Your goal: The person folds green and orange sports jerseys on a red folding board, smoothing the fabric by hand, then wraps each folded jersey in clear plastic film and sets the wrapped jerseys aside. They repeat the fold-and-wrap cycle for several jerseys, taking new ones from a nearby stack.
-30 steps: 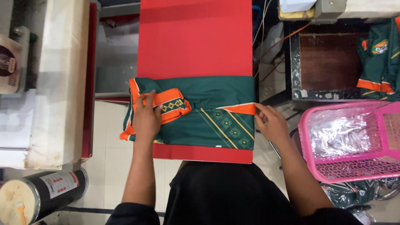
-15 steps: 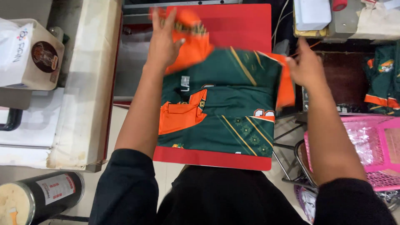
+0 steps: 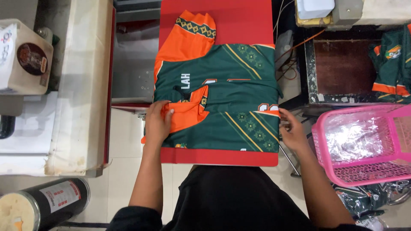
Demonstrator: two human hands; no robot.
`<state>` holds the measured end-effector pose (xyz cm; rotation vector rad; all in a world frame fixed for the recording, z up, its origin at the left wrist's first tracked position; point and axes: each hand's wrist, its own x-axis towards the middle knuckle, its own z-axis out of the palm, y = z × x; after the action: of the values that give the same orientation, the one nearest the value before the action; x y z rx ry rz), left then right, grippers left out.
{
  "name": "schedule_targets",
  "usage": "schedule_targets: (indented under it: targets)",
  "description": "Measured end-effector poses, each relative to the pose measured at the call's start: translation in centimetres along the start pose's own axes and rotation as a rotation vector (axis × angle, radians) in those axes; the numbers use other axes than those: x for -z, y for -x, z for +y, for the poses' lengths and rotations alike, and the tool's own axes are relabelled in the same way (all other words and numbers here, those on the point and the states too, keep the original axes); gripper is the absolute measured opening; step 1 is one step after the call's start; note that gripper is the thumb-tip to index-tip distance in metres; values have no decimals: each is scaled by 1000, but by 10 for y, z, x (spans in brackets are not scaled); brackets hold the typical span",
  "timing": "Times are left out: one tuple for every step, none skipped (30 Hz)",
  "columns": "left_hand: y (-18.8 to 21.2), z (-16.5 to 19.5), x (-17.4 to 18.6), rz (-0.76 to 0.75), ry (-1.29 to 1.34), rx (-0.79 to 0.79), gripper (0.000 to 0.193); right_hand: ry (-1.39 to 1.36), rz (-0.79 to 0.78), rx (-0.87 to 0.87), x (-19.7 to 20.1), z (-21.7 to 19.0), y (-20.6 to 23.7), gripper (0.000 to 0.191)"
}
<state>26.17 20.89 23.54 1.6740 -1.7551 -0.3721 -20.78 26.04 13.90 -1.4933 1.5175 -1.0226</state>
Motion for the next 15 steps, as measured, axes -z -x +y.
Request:
schedule_targets:
  targets:
    - [2, 0, 0, -9, 2, 41, 28, 52, -23, -35, 3, -2, -2, 58]
    - [3, 0, -1, -16, 2, 79, 26, 102, -45, -66, 5, -6, -5, 51]
    - [3, 1, -1, -23, 2, 117, 25, 151, -66, -97, 7, -12, -9, 45]
    - [2, 1, -1, 35, -25, 43, 23, 262, -57, -123, 8, -19, -11, 40]
    - [1, 2, 0, 87, -50, -32, 22, 375, -47, -153, 10, -26, -11, 34]
    - [1, 2, 1, 142, -69, -109, 21, 492, -35, -179, 13, -33, -9, 29]
    - [2, 2, 3, 164, -55, -132, 19, 481, 5, -79, 16, -38, -6, 26]
    - [5, 0, 7, 187, -41, -155, 16, 468, 46, 24, 19, -41, -2, 24]
    - [9, -3, 11, 213, -27, -178, 15, 455, 85, 128, 23, -43, 2, 21]
    - [16, -6, 17, 190, 158, -166, 15, 448, 112, 167, 28, -42, 10, 21]
    - [27, -11, 23, 164, 341, -148, 15, 439, 135, 202, 33, -40, 22, 22]
    - [40, -18, 30, 140, 524, -131, 15, 429, 161, 240, 37, -35, 34, 22]
    - [56, -25, 38, 74, 813, 4, 14, 484, 191, 299, 40, -29, 48, 19]
    - [76, -34, 51, 4, 1100, 146, 14, 540, 220, 356, 45, -23, 67, 16]
    - [101, -44, 67, -93, 1260, 191, 16, 605, 193, 458, 49, -15, 83, 14]
